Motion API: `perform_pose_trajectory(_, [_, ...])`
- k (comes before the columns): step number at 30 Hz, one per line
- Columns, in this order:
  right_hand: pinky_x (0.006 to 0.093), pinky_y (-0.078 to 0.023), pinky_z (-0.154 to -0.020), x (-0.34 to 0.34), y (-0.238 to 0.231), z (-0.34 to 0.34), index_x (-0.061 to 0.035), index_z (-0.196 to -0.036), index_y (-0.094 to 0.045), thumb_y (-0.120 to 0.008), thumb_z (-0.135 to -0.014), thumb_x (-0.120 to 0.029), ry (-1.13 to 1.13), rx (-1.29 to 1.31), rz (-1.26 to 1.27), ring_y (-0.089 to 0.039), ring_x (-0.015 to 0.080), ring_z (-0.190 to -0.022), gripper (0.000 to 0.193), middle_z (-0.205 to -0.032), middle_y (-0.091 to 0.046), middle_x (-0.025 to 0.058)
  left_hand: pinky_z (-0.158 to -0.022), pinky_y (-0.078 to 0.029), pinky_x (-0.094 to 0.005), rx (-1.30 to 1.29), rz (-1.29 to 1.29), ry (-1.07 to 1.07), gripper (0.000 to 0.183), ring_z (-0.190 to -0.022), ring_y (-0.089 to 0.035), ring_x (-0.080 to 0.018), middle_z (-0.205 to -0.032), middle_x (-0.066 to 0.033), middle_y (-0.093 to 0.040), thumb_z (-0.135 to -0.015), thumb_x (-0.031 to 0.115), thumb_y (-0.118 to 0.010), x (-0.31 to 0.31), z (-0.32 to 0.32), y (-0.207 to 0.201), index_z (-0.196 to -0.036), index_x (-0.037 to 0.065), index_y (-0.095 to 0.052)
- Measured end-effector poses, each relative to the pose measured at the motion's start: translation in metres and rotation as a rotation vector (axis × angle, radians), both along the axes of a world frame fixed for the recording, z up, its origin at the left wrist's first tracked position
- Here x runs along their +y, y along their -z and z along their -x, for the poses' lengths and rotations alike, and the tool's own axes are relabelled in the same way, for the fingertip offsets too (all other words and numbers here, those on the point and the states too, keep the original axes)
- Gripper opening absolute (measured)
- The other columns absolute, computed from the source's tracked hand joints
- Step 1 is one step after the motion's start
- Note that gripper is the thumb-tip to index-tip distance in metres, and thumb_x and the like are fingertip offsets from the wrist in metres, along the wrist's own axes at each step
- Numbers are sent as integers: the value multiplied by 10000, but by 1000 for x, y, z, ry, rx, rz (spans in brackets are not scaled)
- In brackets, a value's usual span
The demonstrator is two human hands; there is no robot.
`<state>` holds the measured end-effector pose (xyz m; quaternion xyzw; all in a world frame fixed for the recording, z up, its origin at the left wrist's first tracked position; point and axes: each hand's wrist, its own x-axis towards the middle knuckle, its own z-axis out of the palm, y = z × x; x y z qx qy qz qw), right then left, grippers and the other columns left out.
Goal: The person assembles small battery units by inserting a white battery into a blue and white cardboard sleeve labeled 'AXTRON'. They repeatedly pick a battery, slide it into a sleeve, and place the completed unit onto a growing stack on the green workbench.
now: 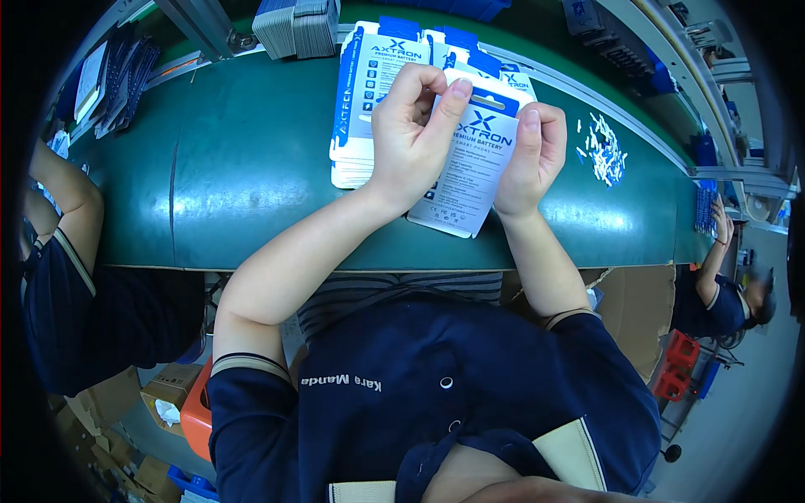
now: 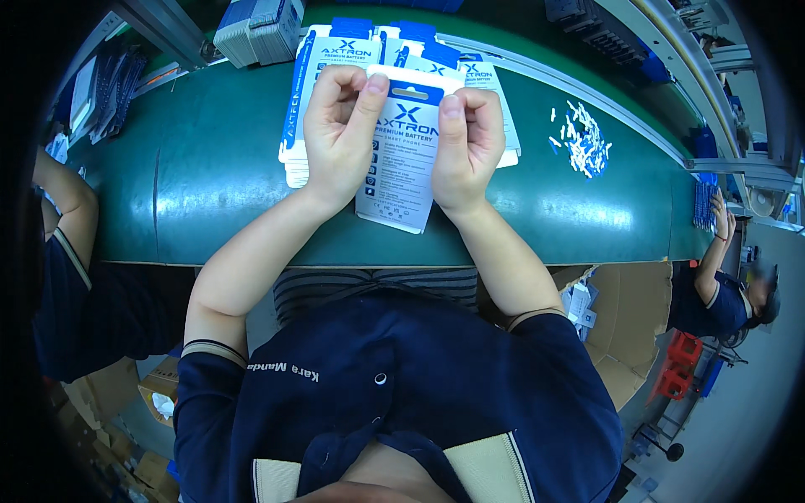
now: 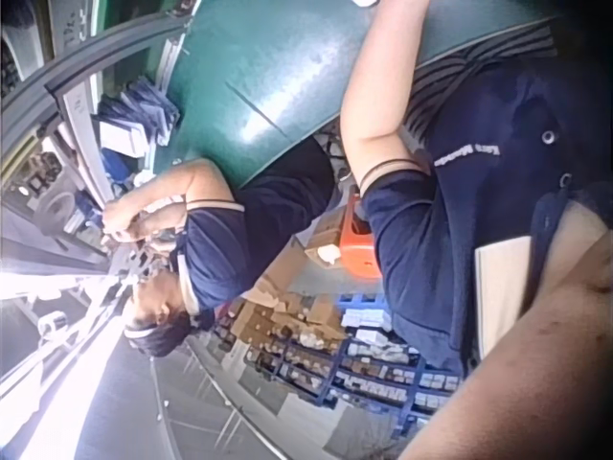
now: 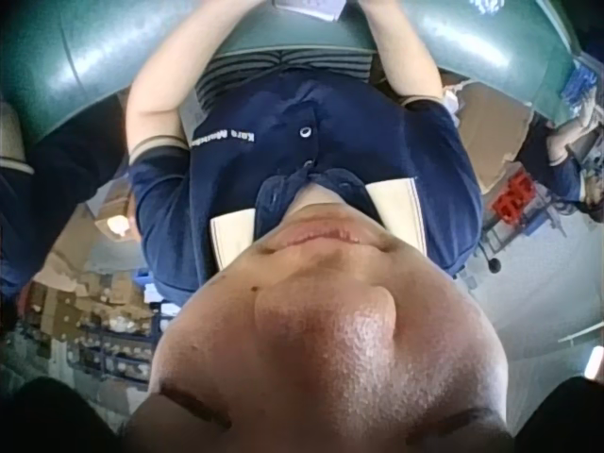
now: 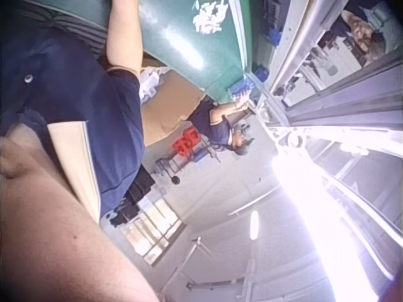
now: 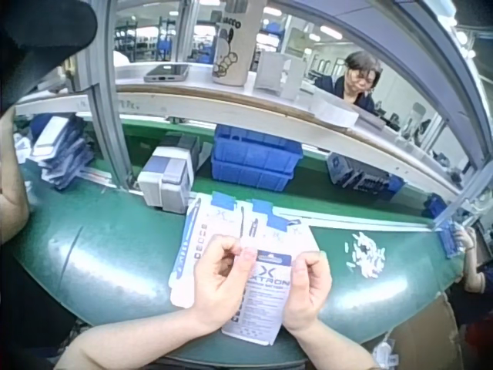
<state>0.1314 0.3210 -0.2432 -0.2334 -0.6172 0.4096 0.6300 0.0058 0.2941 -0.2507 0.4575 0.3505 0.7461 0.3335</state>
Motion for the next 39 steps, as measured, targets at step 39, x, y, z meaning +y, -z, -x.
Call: perform_pose_trajectory(39, [246,-491,-762,8,3,-1,-55,-892,-462,-581,-950,-67,-202,160,220,-603,100,-801,133,-911,-673,136,-614,-393,-205,-19,-114,-61,153,-701,-451,-40,-893,-46,-540,-966,91,-568,4,-9,9,-934,45,-425])
